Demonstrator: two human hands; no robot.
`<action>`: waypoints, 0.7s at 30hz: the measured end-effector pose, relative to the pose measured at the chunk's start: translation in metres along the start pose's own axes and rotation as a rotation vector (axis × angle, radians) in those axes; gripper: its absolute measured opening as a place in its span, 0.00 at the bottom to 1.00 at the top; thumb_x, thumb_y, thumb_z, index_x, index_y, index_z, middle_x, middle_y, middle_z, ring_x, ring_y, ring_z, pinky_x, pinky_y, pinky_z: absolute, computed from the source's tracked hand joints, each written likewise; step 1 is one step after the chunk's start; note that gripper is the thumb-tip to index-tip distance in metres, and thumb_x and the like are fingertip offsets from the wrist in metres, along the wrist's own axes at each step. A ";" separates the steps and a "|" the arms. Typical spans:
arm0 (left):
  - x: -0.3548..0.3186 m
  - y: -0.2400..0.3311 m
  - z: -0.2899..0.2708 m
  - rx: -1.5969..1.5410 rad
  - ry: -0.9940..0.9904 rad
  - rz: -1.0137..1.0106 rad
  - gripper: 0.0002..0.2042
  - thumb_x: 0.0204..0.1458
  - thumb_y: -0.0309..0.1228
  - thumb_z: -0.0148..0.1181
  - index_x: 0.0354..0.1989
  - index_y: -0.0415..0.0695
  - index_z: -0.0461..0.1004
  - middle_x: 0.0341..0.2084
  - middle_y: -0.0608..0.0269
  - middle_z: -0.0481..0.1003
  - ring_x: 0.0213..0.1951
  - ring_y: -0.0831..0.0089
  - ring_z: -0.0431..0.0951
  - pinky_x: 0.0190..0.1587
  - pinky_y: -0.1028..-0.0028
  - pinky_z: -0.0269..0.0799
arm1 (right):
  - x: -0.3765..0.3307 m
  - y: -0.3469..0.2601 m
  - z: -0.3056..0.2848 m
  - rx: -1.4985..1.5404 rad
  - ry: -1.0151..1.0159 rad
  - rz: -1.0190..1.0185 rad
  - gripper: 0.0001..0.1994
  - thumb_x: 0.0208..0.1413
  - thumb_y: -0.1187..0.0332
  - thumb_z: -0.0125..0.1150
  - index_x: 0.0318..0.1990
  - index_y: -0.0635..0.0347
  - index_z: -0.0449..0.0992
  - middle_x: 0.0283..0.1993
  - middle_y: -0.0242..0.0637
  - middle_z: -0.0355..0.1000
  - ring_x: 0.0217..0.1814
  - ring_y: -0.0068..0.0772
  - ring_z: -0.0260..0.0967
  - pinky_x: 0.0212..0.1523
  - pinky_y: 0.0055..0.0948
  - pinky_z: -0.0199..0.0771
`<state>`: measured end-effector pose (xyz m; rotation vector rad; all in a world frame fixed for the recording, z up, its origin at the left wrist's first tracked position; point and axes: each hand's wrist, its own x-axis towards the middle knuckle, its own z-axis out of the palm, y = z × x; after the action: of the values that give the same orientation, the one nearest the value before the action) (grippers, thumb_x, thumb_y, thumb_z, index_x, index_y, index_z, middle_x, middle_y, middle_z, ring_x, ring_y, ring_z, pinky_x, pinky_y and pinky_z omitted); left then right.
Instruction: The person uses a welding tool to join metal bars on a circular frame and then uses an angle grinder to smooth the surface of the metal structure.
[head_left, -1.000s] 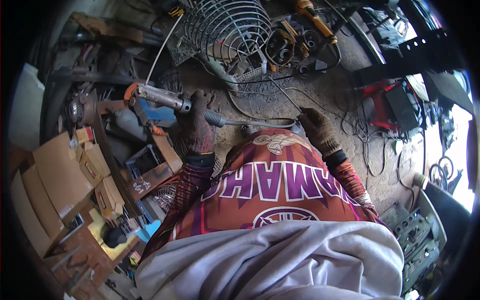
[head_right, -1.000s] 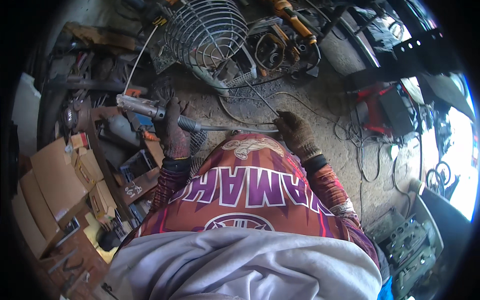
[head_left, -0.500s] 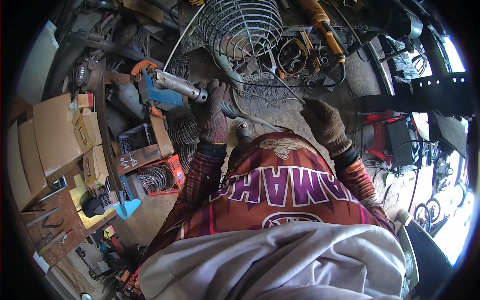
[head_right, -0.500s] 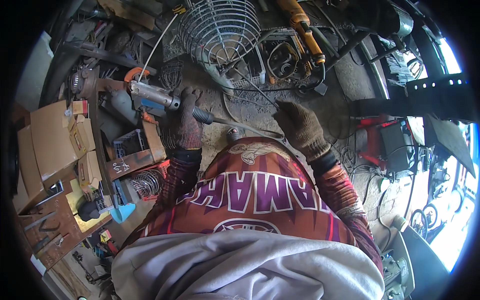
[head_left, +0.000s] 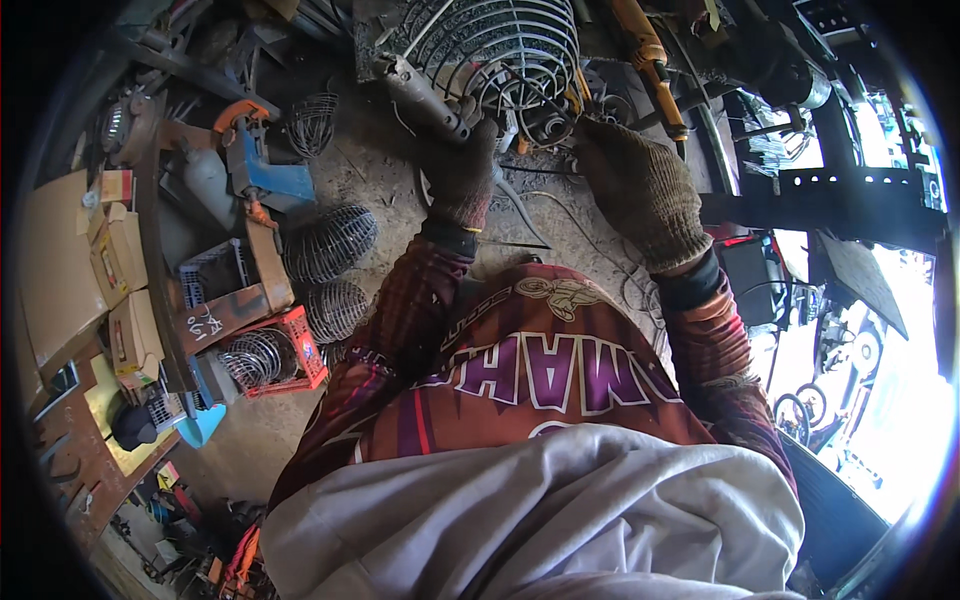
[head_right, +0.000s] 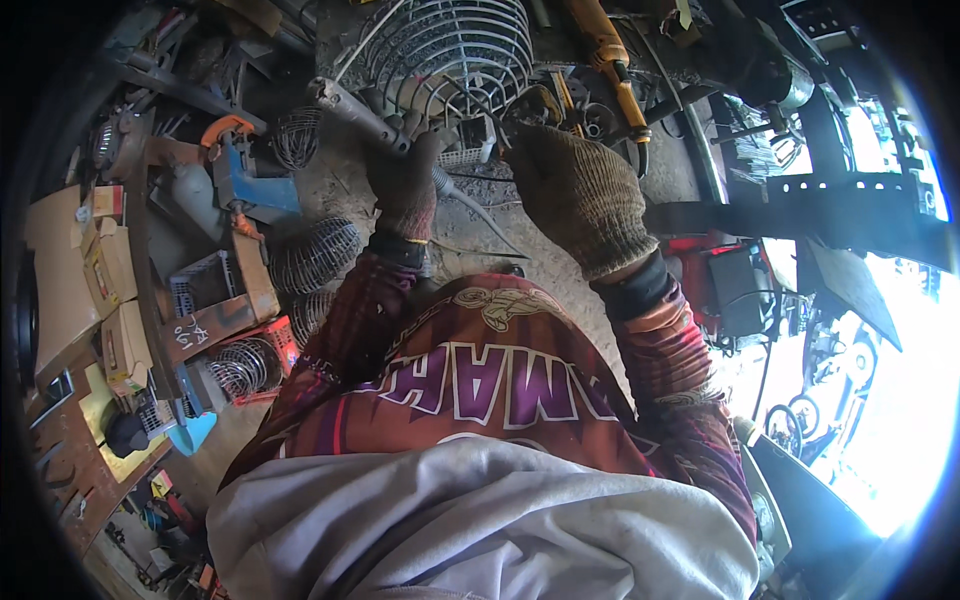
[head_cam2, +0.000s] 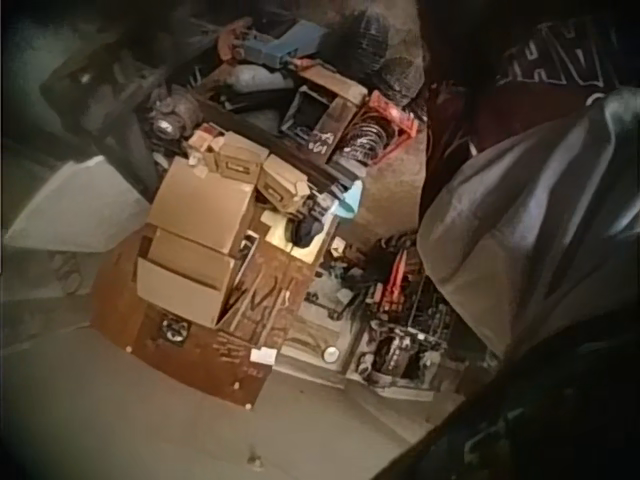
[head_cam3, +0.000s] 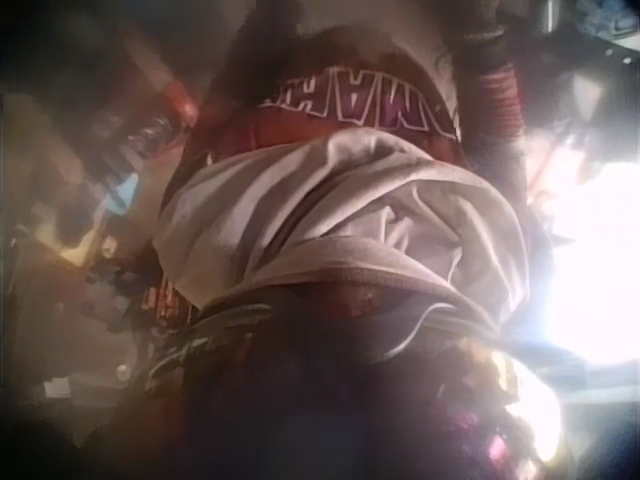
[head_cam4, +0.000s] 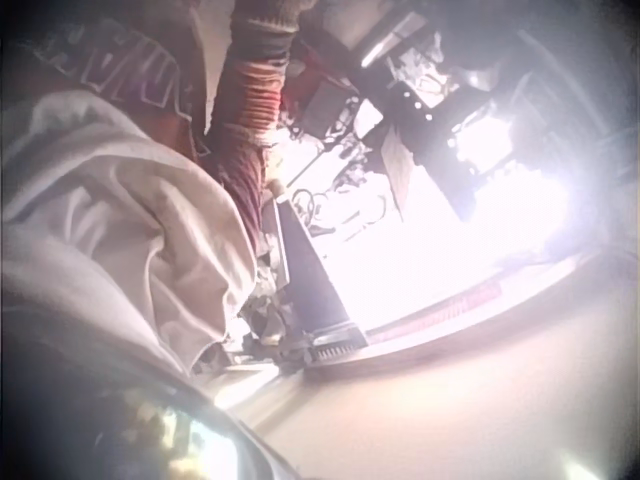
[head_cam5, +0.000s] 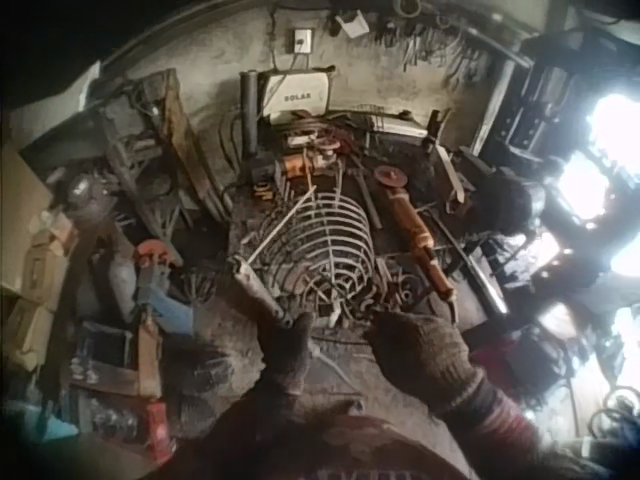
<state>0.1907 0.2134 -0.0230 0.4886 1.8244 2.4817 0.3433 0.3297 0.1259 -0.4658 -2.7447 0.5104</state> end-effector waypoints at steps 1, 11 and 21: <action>0.000 0.004 -0.001 0.071 -0.022 0.020 0.31 0.48 0.31 0.71 0.59 0.32 0.64 0.53 0.54 0.71 0.53 0.66 0.73 0.55 0.63 0.70 | 0.002 -0.001 0.002 -0.024 0.015 -0.030 0.12 0.61 0.58 0.60 0.45 0.54 0.79 0.35 0.40 0.79 0.37 0.49 0.78 0.36 0.43 0.79; 0.000 -0.002 0.010 0.231 -0.001 -0.008 0.27 0.51 0.36 0.71 0.54 0.32 0.70 0.47 0.52 0.78 0.48 0.65 0.79 0.51 0.65 0.74 | 0.016 0.001 0.028 -0.084 0.046 -0.116 0.13 0.60 0.60 0.62 0.48 0.54 0.79 0.34 0.43 0.79 0.36 0.49 0.79 0.35 0.43 0.79; -0.006 -0.019 0.012 0.624 0.133 0.060 0.42 0.50 0.43 0.70 0.66 0.29 0.56 0.56 0.38 0.71 0.57 0.47 0.75 0.57 0.58 0.72 | 0.018 -0.002 0.037 0.009 -0.088 0.021 0.14 0.62 0.60 0.58 0.50 0.54 0.78 0.37 0.44 0.79 0.38 0.51 0.78 0.37 0.46 0.79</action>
<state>0.1961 0.2293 -0.0388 0.3942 2.6694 1.9675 0.3130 0.3235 0.0978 -0.4817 -2.8226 0.5606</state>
